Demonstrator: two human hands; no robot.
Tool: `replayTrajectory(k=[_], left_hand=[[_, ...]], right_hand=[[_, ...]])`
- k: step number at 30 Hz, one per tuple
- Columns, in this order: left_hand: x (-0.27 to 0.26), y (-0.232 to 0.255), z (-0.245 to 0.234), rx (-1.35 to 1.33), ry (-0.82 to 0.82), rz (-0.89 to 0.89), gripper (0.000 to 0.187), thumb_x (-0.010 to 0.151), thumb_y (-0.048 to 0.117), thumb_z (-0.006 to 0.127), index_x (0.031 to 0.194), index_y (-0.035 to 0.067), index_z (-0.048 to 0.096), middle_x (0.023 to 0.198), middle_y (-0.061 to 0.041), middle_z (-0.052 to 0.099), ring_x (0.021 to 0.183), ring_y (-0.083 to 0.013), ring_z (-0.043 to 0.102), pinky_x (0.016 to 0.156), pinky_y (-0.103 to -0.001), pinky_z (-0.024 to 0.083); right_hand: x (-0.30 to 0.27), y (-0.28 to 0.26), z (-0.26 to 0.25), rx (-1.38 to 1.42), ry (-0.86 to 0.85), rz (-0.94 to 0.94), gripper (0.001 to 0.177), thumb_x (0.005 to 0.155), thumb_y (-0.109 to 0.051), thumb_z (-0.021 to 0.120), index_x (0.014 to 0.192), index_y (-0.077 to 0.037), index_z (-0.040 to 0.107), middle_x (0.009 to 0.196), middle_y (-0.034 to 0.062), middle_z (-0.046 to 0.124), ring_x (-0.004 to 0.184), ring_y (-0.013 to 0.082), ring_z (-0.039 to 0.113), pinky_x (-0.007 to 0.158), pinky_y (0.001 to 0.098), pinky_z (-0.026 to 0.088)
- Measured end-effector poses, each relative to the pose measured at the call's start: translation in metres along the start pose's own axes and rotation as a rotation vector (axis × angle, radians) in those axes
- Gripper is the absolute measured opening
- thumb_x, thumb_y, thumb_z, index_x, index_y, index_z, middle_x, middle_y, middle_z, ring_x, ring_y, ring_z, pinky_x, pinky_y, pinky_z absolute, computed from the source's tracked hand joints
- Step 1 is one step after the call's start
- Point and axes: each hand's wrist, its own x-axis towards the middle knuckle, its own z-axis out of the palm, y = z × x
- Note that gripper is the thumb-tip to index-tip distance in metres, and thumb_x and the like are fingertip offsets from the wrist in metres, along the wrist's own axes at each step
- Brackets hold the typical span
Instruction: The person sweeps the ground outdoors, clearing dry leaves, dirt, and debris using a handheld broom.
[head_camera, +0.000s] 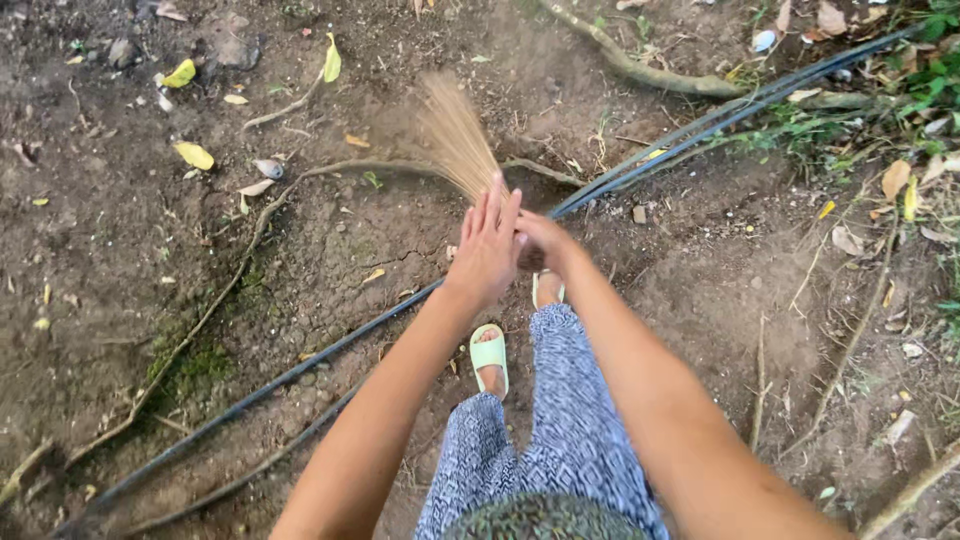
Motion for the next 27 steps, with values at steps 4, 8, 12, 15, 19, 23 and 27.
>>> replayTrajectory(k=[4, 8, 12, 15, 19, 23, 27], left_hand=[[0.019, -0.006, -0.008, 0.034, 0.041, -0.006, 0.066, 0.104, 0.025, 0.051, 0.161, 0.004, 0.024, 0.169, -0.023, 0.007, 0.157, -0.0452, 0.014, 0.124, -0.056, 0.02], [0.051, -0.002, -0.009, 0.081, 0.045, -0.014, 0.066, 0.102, 0.026, 0.054, 0.157, 0.003, 0.027, 0.169, -0.025, 0.008, 0.155, -0.0454, 0.019, 0.124, -0.056, 0.024], [0.086, 0.014, -0.001, 0.073, 0.032, 0.031, 0.069, 0.1, 0.024, 0.055, 0.157, -0.001, 0.026, 0.168, -0.028, 0.007, 0.152, -0.0483, 0.019, 0.12, -0.058, 0.023], [0.116, 0.031, 0.007, 0.071, -0.015, 0.048, 0.066, 0.101, 0.022, 0.055, 0.157, 0.002, 0.028, 0.169, -0.027, 0.005, 0.153, -0.0486, 0.019, 0.122, -0.058, 0.024], [0.152, 0.058, 0.015, 0.009, -0.041, 0.082, 0.069, 0.1, 0.025, 0.057, 0.158, 0.003, 0.026, 0.167, -0.026, 0.005, 0.152, -0.0493, 0.018, 0.122, -0.057, 0.023], [0.19, 0.083, 0.015, 0.035, -0.075, 0.113, 0.067, 0.101, 0.023, 0.055, 0.158, 0.003, 0.026, 0.168, -0.025, 0.003, 0.153, -0.0482, 0.017, 0.122, -0.058, 0.022], [0.215, 0.104, 0.017, 0.032, -0.11, 0.118, 0.064, 0.104, 0.024, 0.052, 0.158, 0.003, 0.025, 0.169, -0.024, 0.002, 0.154, -0.0474, 0.014, 0.122, -0.058, 0.022]], right_hand=[[-0.061, -0.051, 0.015, -0.188, 0.151, 0.083, 0.061, 0.076, -0.019, 0.076, 0.136, -0.018, 0.063, 0.101, 0.0081, 0.075, 0.079, 0.0243, 0.068, 0.067, 0.0365, 0.057], [-0.07, -0.039, -0.012, -0.309, 0.444, -0.124, 0.056, 0.075, -0.017, 0.079, 0.131, -0.01, 0.068, 0.102, 0.0058, 0.074, 0.085, 0.0175, 0.067, 0.072, 0.0306, 0.054], [-0.013, -0.029, -0.041, 0.105, 0.719, -0.044, 0.049, 0.078, -0.021, 0.08, 0.122, -0.003, 0.069, 0.099, 0.0092, 0.073, 0.083, 0.0207, 0.069, 0.07, 0.0372, 0.055], [0.002, -0.06, -0.058, -0.088, 0.591, 0.169, 0.05, 0.079, -0.028, 0.084, 0.119, 0.001, 0.074, 0.097, 0.0077, 0.076, 0.078, 0.0197, 0.071, 0.07, 0.0344, 0.057], [-0.075, -0.114, -0.084, -0.287, 0.402, 0.079, 0.053, 0.072, -0.019, 0.081, 0.124, -0.013, 0.073, 0.091, 0.0047, 0.073, 0.071, 0.0151, 0.065, 0.063, 0.0327, 0.054], [-0.112, -0.129, -0.111, -0.131, 0.445, 0.036, 0.056, 0.071, -0.015, 0.081, 0.126, -0.012, 0.07, 0.093, 0.0058, 0.072, 0.071, 0.0164, 0.064, 0.06, 0.0325, 0.052], [-0.068, -0.106, -0.144, -0.047, 0.773, -0.127, 0.057, 0.071, -0.016, 0.084, 0.124, -0.001, 0.069, 0.104, 0.0097, 0.073, 0.085, 0.0188, 0.069, 0.069, 0.0312, 0.056]])
